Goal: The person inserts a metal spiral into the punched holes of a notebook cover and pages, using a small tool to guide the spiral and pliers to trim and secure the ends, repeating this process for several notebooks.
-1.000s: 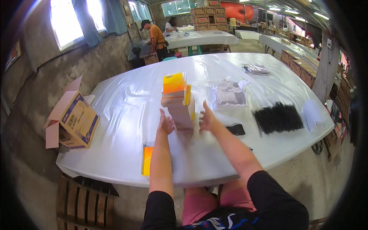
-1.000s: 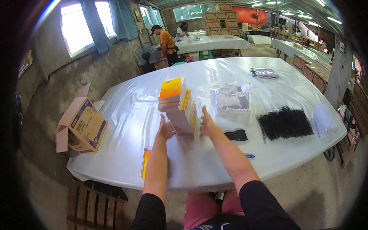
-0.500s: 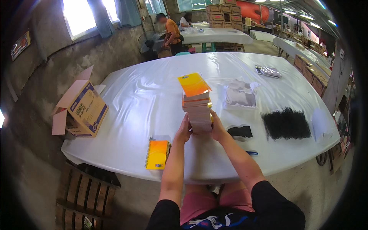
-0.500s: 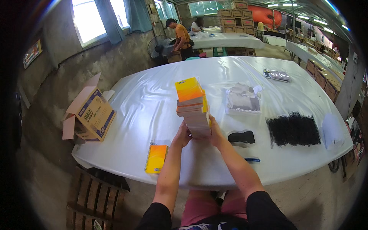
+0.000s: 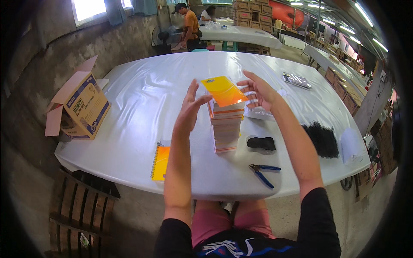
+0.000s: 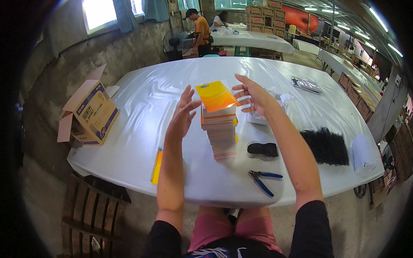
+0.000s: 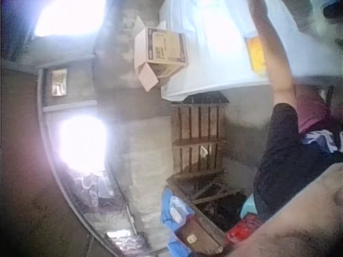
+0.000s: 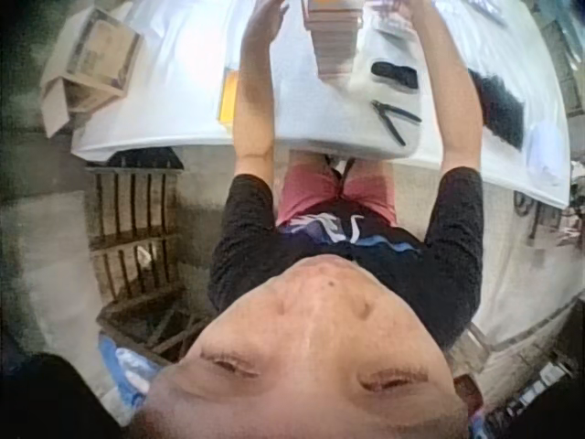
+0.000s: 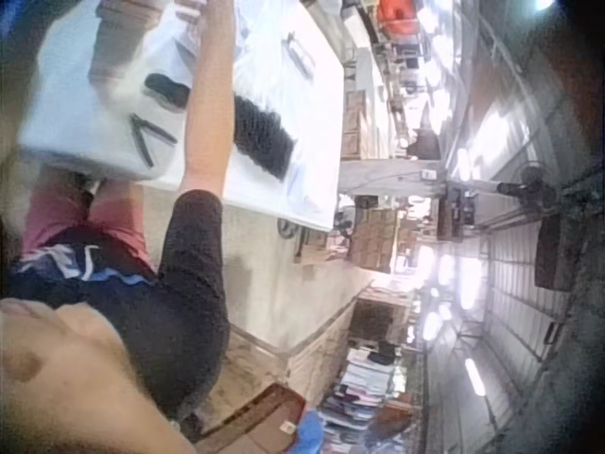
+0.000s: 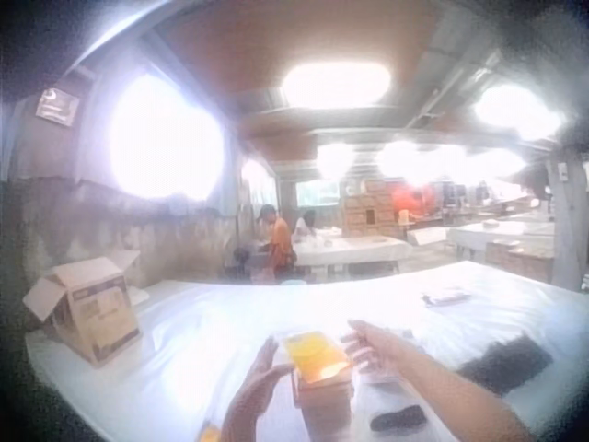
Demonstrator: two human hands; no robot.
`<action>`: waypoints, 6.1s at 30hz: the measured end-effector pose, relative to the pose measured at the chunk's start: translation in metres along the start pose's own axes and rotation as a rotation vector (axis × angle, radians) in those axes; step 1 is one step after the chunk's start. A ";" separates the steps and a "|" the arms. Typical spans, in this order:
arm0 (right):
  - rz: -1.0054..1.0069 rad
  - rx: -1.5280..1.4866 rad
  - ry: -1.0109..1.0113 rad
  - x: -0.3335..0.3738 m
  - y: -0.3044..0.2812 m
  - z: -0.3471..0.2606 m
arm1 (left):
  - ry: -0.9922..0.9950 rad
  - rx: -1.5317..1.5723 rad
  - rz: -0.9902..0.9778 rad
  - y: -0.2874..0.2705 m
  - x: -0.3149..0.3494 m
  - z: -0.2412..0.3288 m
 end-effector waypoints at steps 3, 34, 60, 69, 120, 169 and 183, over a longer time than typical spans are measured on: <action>0.023 0.240 0.002 -0.007 0.019 -0.018 | 0.005 -0.090 -0.135 0.000 -0.026 0.008; -0.132 -0.152 -0.275 -0.020 -0.007 -0.039 | 0.080 -0.660 -0.063 -0.009 -0.042 0.033; -0.111 0.568 -0.632 0.148 0.034 -0.048 | 0.616 -0.369 0.464 -0.003 0.116 0.122; -0.202 1.253 -0.567 0.141 0.088 0.183 | 0.488 -1.238 0.035 0.090 0.220 -0.026; 0.064 0.338 -0.394 0.173 -0.015 0.163 | 0.455 -1.161 0.437 0.115 0.200 -0.080; -0.457 0.669 -0.339 0.161 0.002 0.133 | 0.441 -1.198 0.215 0.101 0.197 -0.075; 0.051 1.136 -0.618 0.058 -0.089 0.184 | 0.481 -0.992 0.128 0.099 0.192 -0.058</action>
Point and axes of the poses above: each hand's wrist, its own x-axis away from the middle knuckle, its own y-axis out of the palm, z = x × y, the point moved 6 cm from there along -x, towards the middle knuckle, and after that the axes turned 6 degrees about -x, right-handed, at the moved point
